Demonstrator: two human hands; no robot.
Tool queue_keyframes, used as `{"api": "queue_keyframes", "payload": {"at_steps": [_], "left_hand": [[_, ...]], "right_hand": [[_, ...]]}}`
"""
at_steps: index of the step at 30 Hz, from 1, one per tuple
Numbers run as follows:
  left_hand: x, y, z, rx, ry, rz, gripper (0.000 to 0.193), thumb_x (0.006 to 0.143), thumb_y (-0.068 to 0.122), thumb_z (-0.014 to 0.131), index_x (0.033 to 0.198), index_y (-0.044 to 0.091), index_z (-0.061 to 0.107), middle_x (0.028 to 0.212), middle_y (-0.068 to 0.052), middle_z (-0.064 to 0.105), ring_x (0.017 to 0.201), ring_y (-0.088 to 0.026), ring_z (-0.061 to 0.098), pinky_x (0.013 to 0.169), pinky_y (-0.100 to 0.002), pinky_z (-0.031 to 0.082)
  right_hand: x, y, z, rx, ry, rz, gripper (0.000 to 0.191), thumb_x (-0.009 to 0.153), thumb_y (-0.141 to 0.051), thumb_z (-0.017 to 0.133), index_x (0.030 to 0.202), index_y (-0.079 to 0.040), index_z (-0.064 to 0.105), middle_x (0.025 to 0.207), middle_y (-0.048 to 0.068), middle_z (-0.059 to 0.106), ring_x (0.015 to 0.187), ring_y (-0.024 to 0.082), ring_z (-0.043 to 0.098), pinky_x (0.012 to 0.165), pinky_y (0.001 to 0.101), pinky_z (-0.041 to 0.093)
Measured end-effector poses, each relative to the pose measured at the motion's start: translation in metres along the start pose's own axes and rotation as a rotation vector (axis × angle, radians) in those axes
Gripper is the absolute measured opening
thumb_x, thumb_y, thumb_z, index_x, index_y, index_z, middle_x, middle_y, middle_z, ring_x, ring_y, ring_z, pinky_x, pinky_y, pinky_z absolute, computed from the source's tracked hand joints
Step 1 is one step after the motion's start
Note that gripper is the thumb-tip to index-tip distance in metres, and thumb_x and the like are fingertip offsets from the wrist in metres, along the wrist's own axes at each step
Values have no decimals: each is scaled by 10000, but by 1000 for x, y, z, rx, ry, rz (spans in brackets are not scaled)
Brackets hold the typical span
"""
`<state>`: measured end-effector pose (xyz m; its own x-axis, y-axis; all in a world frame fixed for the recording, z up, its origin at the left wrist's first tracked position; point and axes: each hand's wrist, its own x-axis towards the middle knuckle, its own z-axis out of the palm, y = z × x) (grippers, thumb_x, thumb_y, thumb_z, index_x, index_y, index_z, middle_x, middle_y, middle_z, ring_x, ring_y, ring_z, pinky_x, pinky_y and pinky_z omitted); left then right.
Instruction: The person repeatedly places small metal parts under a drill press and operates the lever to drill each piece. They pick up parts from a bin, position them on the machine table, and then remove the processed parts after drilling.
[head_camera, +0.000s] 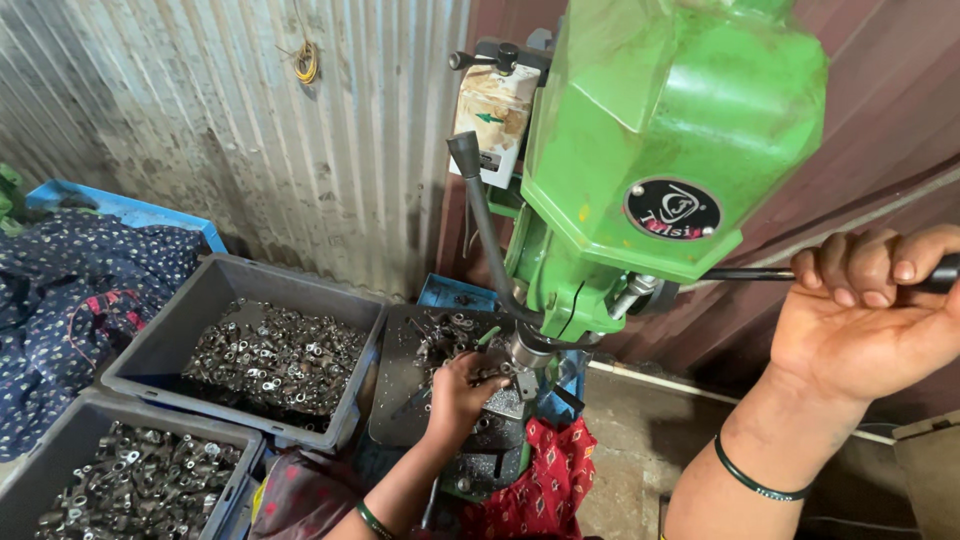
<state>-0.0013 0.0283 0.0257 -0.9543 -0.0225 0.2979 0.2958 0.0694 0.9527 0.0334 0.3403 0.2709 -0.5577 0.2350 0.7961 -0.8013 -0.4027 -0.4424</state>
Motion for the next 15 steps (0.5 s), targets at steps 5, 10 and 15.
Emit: {"api": "queue_keyframes", "payload": {"at_steps": [5, 10, 15], "left_hand": [[-1, 3, -4, 134, 7, 23, 367, 707, 143, 859, 1051, 40, 782, 960, -137, 776, 840, -275, 758, 766, -353, 565], [0, 6, -7, 332, 28, 51, 370, 697, 234, 869, 1036, 108, 794, 1010, -104, 757, 955, -332, 709, 800, -417, 544], [-3, 8, -9, 398, 13, 207, 295, 727, 276, 845, 984, 141, 792, 1032, -60, 770, 1002, -315, 680, 870, -427, 508]], "right_hand": [[-43, -7, 10, -130, 26, -69, 457, 1116, -479, 470, 854, -123, 354, 643, -3, 280, 576, 123, 255, 627, 297, 278], [-136, 9, 9, -147, 71, -230, 375, 1015, -425, 462, 789, -157, 329, 614, 3, 322, 652, 166, 325, 758, 353, 379], [-142, 13, -21, -67, 21, -265, 296, 944, -373, 444, 772, -160, 332, 567, -3, 330, 623, 151, 344, 721, 348, 391]]}}
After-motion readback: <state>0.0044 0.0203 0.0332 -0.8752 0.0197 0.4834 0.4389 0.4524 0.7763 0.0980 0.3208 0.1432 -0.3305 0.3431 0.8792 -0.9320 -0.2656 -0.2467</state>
